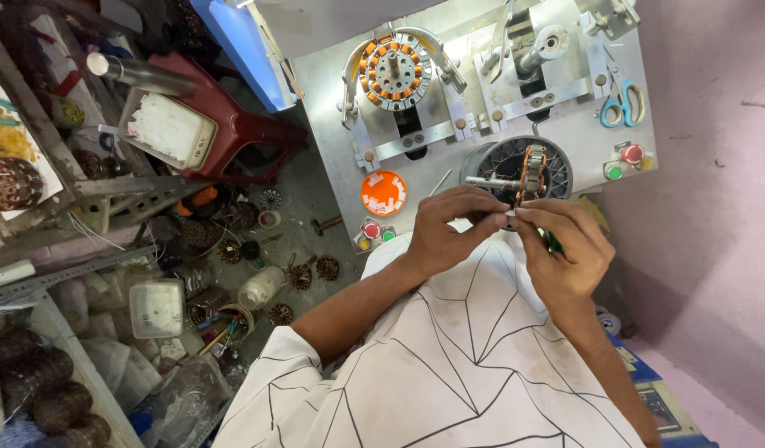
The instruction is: The person works on the internal wiring of an electric motor component at a workstation, using a small screwdriver and scissors to strip and connect wires within the copper-wound core.
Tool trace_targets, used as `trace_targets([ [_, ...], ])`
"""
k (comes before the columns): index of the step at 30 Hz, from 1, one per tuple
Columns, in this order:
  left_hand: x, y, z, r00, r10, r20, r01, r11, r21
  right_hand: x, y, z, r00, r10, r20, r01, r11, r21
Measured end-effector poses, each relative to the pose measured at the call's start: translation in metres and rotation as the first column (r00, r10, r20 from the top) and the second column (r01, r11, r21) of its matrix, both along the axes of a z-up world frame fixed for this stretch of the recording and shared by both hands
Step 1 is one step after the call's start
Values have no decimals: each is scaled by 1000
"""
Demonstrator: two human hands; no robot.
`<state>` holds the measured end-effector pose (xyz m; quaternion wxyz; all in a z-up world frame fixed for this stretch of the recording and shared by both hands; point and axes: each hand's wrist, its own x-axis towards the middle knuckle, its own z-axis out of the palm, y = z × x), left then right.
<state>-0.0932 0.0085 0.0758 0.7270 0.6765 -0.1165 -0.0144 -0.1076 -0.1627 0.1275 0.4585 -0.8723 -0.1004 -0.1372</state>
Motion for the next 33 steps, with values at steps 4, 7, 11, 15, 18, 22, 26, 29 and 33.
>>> trace_targets([
  [4,7,-2,6,997,18,81,-20,1000,20,0,-2,0,999,13,-41,-14,1000,-25],
  [7,9,-1,9,994,-52,96,48,998,44,-3,-2,-2,997,19,-69,-20,1000,-10],
  [11,10,-2,9,976,-156,155,146,987,73,-5,-3,-8,998,30,-61,-31,999,-27],
  [15,9,-9,1,974,-210,82,203,975,90,-12,-4,-17,993,-9,-119,13,999,32],
  [18,10,-13,-6,974,-223,33,220,973,73,-15,-8,-19,967,-61,-247,84,993,82],
  [22,25,-18,-15,986,-165,-16,165,982,86,-11,-16,-23,958,-174,-227,197,977,83],
  [26,48,-20,-34,966,-143,217,132,989,62,-4,-25,-32,984,-175,6,175,982,-77],
  [29,70,-16,-53,923,-308,233,318,948,-4,-2,-25,-38,976,-210,-62,207,977,-50],
  [33,86,-14,-71,851,-458,256,483,875,-40,0,-22,-44,983,-183,11,183,978,-105],
])
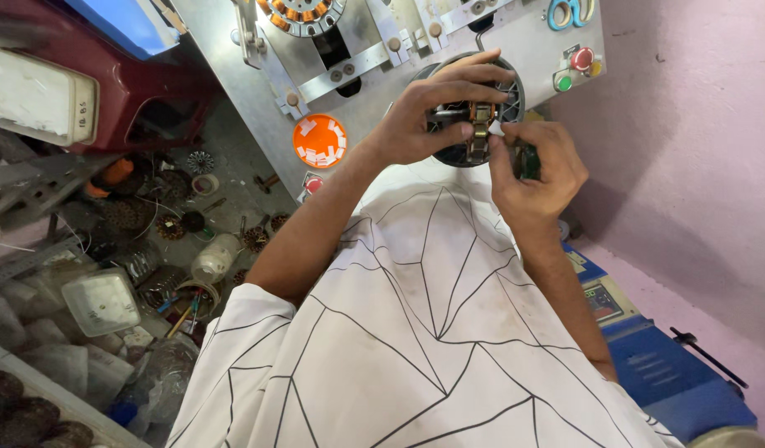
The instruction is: The person works on the internal wiring of an electric motor component at a workstation, using a small screwdriver and scissors to strip and connect wires within the copper-wound core.
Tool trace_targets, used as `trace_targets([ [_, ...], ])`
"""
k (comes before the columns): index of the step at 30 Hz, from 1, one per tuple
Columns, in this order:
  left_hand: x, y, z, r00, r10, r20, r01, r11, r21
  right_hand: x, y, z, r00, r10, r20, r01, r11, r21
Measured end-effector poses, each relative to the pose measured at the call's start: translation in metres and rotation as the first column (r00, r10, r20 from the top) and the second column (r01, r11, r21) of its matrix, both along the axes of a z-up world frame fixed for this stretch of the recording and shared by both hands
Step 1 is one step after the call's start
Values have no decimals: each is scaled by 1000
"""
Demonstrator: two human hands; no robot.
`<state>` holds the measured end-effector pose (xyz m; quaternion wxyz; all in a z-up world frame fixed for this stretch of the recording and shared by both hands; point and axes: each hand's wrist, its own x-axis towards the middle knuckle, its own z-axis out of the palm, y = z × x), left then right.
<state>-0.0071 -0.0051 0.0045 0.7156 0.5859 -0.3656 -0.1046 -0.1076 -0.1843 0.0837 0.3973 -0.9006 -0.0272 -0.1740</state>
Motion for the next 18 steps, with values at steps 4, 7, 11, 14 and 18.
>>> trace_targets([
  [4,2,0,-6,1000,-30,0,30,1000,3,2,-1,-5,998,29,51,-26,997,-68],
  [7,3,0,-4,1000,-28,2,28,1000,-12,2,-2,-4,997,51,60,-45,994,-96],
  [11,5,0,-6,999,-34,9,34,999,-25,4,-1,-3,993,90,70,-80,987,-136],
  [14,6,1,-9,999,-31,15,31,999,-19,9,-3,-1,988,137,76,-121,976,-183],
  [18,5,1,-11,999,-34,-39,34,999,-7,14,-5,6,984,176,23,-165,954,-251],
])
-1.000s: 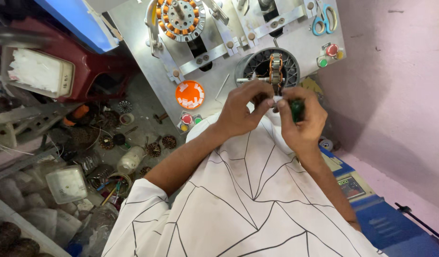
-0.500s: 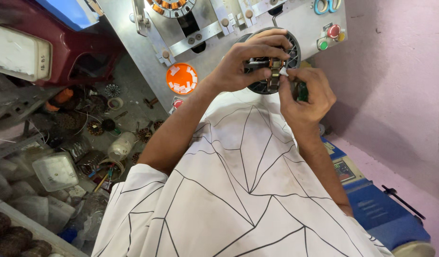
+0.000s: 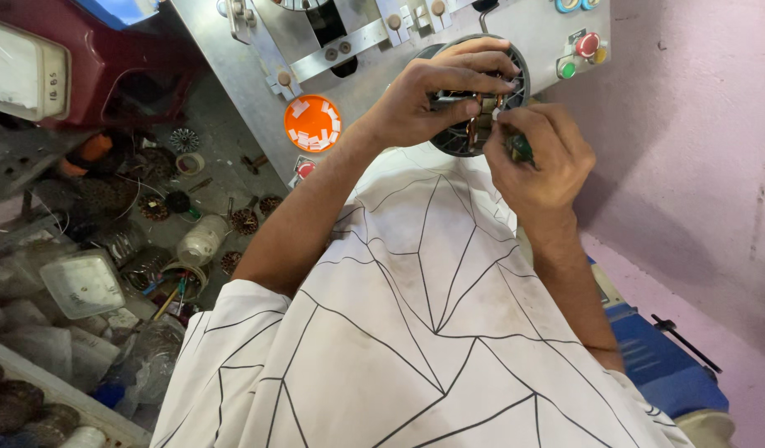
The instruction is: The person works on the internal wiring of an electric motor component at a workstation, using a small screwdriver and scissors to strip and connect wires within the copper-wound core.
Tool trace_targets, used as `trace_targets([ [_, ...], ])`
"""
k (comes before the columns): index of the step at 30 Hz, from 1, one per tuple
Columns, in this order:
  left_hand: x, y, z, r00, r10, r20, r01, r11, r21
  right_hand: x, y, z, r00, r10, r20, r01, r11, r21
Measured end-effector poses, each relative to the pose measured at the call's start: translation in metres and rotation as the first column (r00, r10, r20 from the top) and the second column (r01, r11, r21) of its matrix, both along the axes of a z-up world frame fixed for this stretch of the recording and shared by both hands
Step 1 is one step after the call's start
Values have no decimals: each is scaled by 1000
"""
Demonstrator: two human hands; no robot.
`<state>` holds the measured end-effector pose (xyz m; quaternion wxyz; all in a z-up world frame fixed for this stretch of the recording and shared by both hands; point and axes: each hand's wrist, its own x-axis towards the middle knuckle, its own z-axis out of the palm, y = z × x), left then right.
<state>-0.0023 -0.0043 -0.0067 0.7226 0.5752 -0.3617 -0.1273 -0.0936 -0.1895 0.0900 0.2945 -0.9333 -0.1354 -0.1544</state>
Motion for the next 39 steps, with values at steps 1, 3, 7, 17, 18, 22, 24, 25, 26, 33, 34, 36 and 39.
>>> trace_targets([
  [1,0,-1,0,1000,0,-15,0,1000,-1,1,-1,2,999,5,-32,-5,1000,5],
  [3,0,-2,-1,1000,-7,3,7,1000,-16,4,-5,6,994,4,-113,-2,1000,14],
  [7,0,-1,-4,1000,1,6,-1,1000,-5,33,-31,1,865,119,-488,56,942,330],
  [17,6,7,-5,998,-58,-23,57,998,-25,46,-43,-9,767,239,-595,207,786,582],
  [18,7,6,-8,998,-62,-32,61,997,-41,48,-44,-11,751,233,-618,214,799,562],
  [22,9,5,-15,993,-98,-71,92,993,-77,51,-48,-14,718,206,-665,220,839,498],
  [24,9,4,-16,990,-106,-91,98,991,-88,53,-48,-14,714,199,-671,212,852,479],
  [25,9,4,-17,989,-109,-103,99,991,-91,54,-47,-14,713,198,-673,207,857,471],
  [26,9,4,-18,989,-107,-102,98,991,-90,55,-46,-15,711,196,-675,203,863,463],
  [33,9,3,-21,987,-112,-119,103,991,-82,64,-42,-7,706,166,-688,111,934,339],
  [34,8,2,-21,986,-113,-124,103,991,-80,65,-40,-3,710,201,-674,80,929,362],
  [36,9,3,-19,988,-102,-115,94,993,-73,66,-37,0,732,231,-641,52,919,391],
  [39,6,4,-17,994,-78,-80,72,994,-77,49,-41,-11,738,194,-647,163,878,450],
])
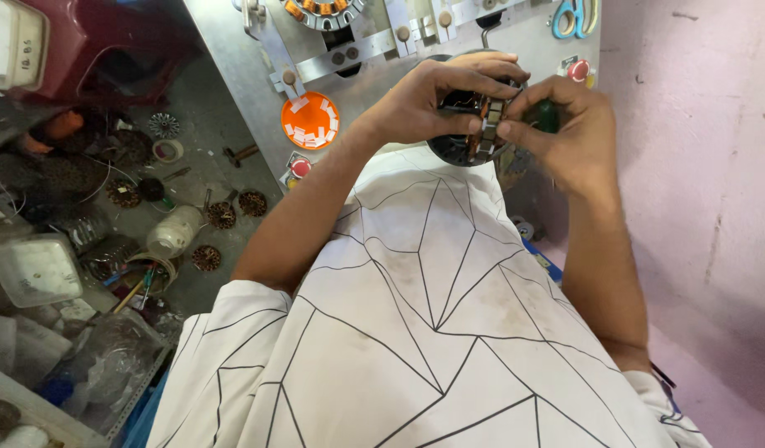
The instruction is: The person works on the internal wiring of an electric motor component at a workstation, using a small screwdriver and scissors to strip and connect wires within the copper-wound core.
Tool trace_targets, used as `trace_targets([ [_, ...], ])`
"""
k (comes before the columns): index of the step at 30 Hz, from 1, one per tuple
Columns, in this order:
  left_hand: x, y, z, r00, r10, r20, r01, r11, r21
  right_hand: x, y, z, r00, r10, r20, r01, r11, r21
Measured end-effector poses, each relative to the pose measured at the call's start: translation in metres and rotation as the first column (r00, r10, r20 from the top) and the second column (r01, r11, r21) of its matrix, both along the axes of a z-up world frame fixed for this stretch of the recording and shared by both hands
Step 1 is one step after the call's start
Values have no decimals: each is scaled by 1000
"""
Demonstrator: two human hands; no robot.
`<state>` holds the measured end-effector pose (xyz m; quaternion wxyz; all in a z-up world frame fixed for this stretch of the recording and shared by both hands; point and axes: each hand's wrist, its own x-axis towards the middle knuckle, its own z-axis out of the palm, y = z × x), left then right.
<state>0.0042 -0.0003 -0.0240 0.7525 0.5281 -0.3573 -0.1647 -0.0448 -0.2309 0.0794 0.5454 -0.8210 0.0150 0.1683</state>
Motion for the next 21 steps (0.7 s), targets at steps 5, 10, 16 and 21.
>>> trace_targets([
  [5,-8,8,8,998,63,-2,-63,997,54,-22,-14,-11,929,-339,-145,365,789,494],
  [10,-16,-5,33,959,132,251,-208,929,308,-35,-21,-13,559,-718,-415,752,229,618],
  [16,-24,-13,41,964,180,195,-247,875,416,-60,-28,-27,613,-691,-383,738,326,591],
  [21,-32,-21,39,915,277,293,-370,866,335,-68,-18,-32,664,-622,-414,694,306,652],
])
